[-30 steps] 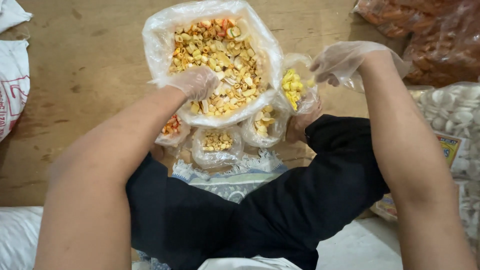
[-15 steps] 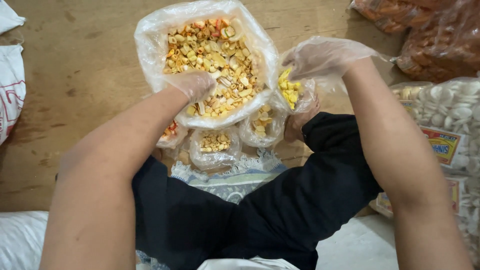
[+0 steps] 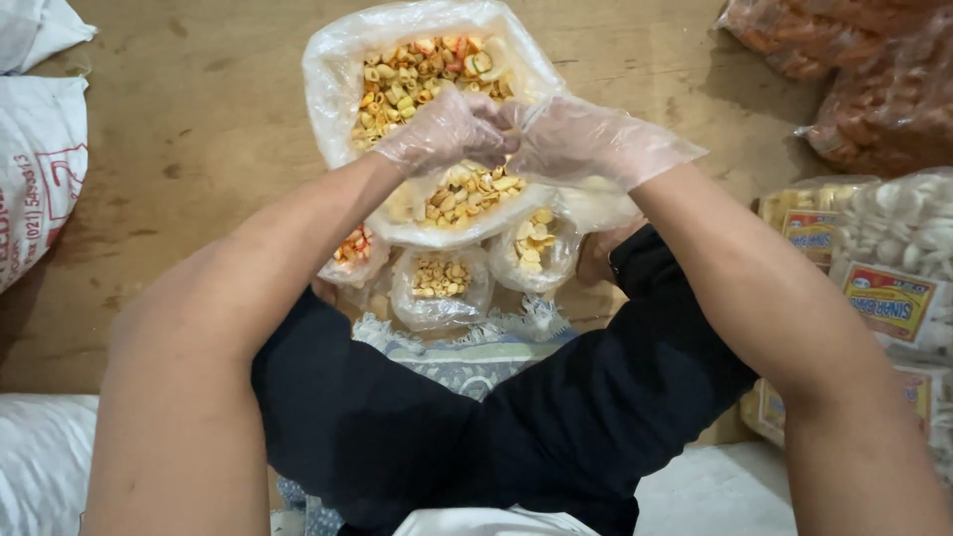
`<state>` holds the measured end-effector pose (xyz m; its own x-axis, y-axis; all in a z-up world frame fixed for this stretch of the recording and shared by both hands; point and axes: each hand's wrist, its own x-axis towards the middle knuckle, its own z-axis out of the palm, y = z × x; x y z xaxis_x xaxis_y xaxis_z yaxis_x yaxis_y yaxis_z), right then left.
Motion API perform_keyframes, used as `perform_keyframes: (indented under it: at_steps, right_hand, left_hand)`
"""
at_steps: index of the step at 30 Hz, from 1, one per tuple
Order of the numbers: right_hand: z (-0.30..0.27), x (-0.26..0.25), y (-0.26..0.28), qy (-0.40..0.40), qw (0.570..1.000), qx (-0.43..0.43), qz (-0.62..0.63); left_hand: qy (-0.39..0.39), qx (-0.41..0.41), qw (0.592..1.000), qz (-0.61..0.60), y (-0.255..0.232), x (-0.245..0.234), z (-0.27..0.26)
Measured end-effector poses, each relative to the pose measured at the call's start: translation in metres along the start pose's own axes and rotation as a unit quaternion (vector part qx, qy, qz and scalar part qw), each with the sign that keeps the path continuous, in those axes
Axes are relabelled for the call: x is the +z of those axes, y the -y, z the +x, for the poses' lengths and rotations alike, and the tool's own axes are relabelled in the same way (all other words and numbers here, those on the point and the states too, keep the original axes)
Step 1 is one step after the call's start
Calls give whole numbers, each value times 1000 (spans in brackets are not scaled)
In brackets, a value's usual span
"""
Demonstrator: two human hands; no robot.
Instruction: The person sits on the floor and uses gloved hands to sort a mixture of puffed snacks from a large plastic bag into several smaller plastic bags. The person repeatedly scoops snacks and distributes them among the smaller bags.
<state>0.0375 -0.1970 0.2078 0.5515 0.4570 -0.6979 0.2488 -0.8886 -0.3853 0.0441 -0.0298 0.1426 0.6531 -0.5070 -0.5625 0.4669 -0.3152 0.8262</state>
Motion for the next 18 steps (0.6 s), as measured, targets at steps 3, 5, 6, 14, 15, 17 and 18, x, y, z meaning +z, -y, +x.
perform_keyframes:
  at_steps: [3,5,6,14,15,17,18]
  right_hand:
    - [30,11,-29,-61,964,-93,-243]
    - [30,10,-40,-69,859,-163,-481]
    - [15,1,-27,-70,859,-162,-480]
    - [-12,-12,-49,-43,991,22,-126]
    - [-6,-8,-59,-42,991,23,-126]
    - [7,-1,-80,-31,988,36,-150]
    - [-5,-8,-59,-30,988,37,-150]
  left_hand:
    - [-33,32,994,-96,13,2,10]
    - [2,58,992,-112,18,2,12]
    - [3,58,992,-112,16,1,12]
    - [-43,81,994,54,21,-7,24]
    - [-41,81,994,53,28,-7,31]
    - [-43,40,948,314,42,-6,45]
    - [-43,41,948,314,41,-7,41]
